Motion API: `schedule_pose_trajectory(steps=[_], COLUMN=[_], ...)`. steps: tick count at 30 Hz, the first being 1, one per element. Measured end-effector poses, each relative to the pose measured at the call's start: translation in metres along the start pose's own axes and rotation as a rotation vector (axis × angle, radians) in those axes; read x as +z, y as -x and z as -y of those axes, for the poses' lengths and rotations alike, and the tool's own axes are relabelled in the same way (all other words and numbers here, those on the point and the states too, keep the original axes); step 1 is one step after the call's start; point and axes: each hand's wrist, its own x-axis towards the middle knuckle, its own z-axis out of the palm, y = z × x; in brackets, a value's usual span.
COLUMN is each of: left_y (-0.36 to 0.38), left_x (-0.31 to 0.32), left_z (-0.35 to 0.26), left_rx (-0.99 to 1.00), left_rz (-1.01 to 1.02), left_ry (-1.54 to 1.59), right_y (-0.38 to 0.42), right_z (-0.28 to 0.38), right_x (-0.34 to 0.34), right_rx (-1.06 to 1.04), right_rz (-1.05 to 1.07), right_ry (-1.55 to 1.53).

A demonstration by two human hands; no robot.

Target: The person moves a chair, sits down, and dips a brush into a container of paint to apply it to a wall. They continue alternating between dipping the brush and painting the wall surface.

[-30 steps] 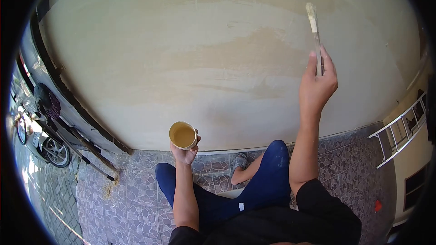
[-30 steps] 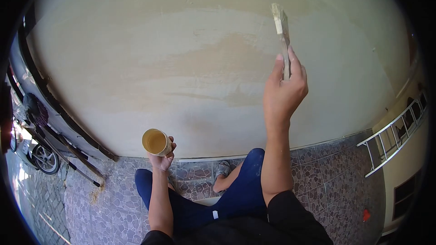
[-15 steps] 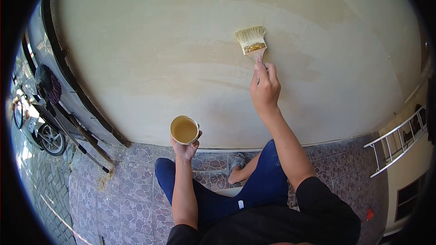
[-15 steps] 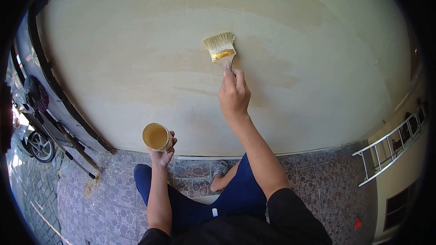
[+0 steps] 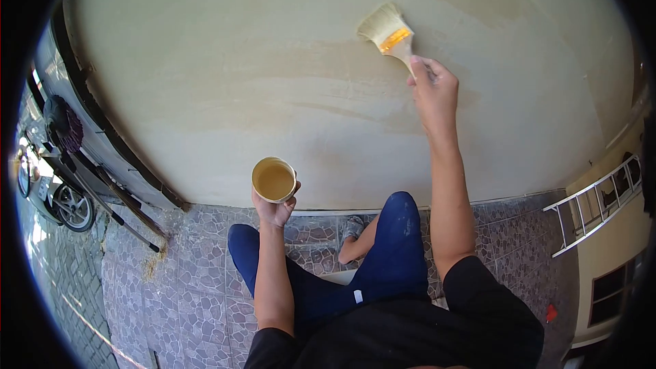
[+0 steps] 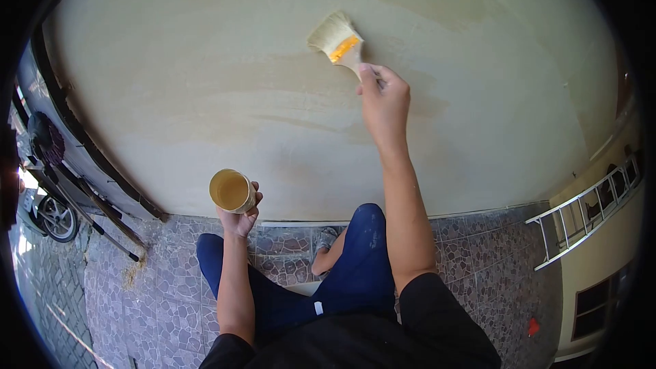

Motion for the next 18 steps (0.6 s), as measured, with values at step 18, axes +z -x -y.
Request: schedule_pose_trajectory(steps=[18], left_y=[0.007], left_x=[0.012], left_z=[-0.014], left_rx=[0.087], left_rz=[-0.062], left_ry=[-0.019], right_y=[0.103], right_z=[0.001], right_x=[0.111], right_rx=[-0.487], right_rz=[0.082], right_ry=[0.220])
